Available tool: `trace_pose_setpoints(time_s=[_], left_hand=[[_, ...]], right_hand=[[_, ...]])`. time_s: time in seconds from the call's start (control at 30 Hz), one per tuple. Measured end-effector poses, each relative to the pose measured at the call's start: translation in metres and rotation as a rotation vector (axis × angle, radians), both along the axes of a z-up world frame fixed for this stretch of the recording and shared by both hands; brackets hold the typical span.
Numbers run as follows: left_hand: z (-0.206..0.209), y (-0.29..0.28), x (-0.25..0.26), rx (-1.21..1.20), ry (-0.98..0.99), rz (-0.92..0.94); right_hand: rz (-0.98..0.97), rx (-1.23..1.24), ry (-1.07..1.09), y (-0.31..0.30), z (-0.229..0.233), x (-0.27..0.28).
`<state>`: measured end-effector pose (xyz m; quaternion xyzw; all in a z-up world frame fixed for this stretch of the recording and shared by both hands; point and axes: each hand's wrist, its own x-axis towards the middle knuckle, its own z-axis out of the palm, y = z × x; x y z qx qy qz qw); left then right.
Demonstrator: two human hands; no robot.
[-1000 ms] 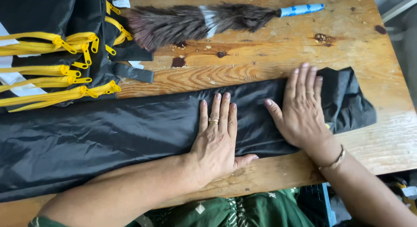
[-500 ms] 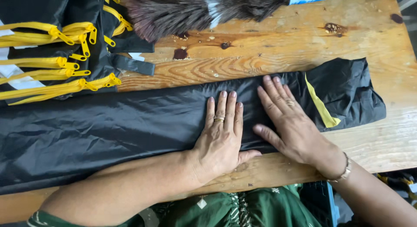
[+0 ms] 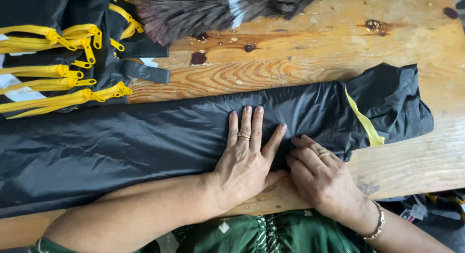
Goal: The person uses a brush to sweep a black fabric item on a wooden table, then folds the item into a compact rectangular shape by hand. The person smooths the fabric repeatedly during the folding process to ensure neatness.
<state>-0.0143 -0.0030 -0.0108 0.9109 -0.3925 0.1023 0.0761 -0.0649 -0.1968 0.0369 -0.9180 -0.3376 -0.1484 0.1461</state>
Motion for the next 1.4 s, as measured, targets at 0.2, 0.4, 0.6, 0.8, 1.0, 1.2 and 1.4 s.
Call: trace_pose_setpoints(time_s=[0.2,0.4,0.6,0.8,1.0,1.2,1.4], left_hand=[[0.024,0.007,-0.001,0.012,0.084,-0.031],[0.006,0.002,-0.022,0.186,-0.152,-0.041],[0.003,0.000,-0.028,0.223,-0.324,-0.061],[0.005,0.002,-0.025,0.242,-0.300,-0.109],[0.010,0.002,-0.019,0.176,-0.295,-0.102],[0.024,0.000,-0.009,0.102,-0.032,-0.076],[0.048,0.014,0.023,-0.023,-0.041,0.201]], right_hand=[[-0.033,-0.042,-0.075,0.006,-0.002,-0.001],[-0.086,-0.129,-0.081,0.013,0.007,-0.001],[-0.157,-0.002,0.158,0.016,0.006,-0.008],[-0.195,-0.317,0.186,-0.023,-0.008,-0.006],[-0.194,-0.213,0.161,-0.055,-0.014,-0.002],[-0.194,-0.181,0.048,-0.055,-0.014,0.002],[-0.258,-0.233,0.004,-0.073,-0.016,0.001]])
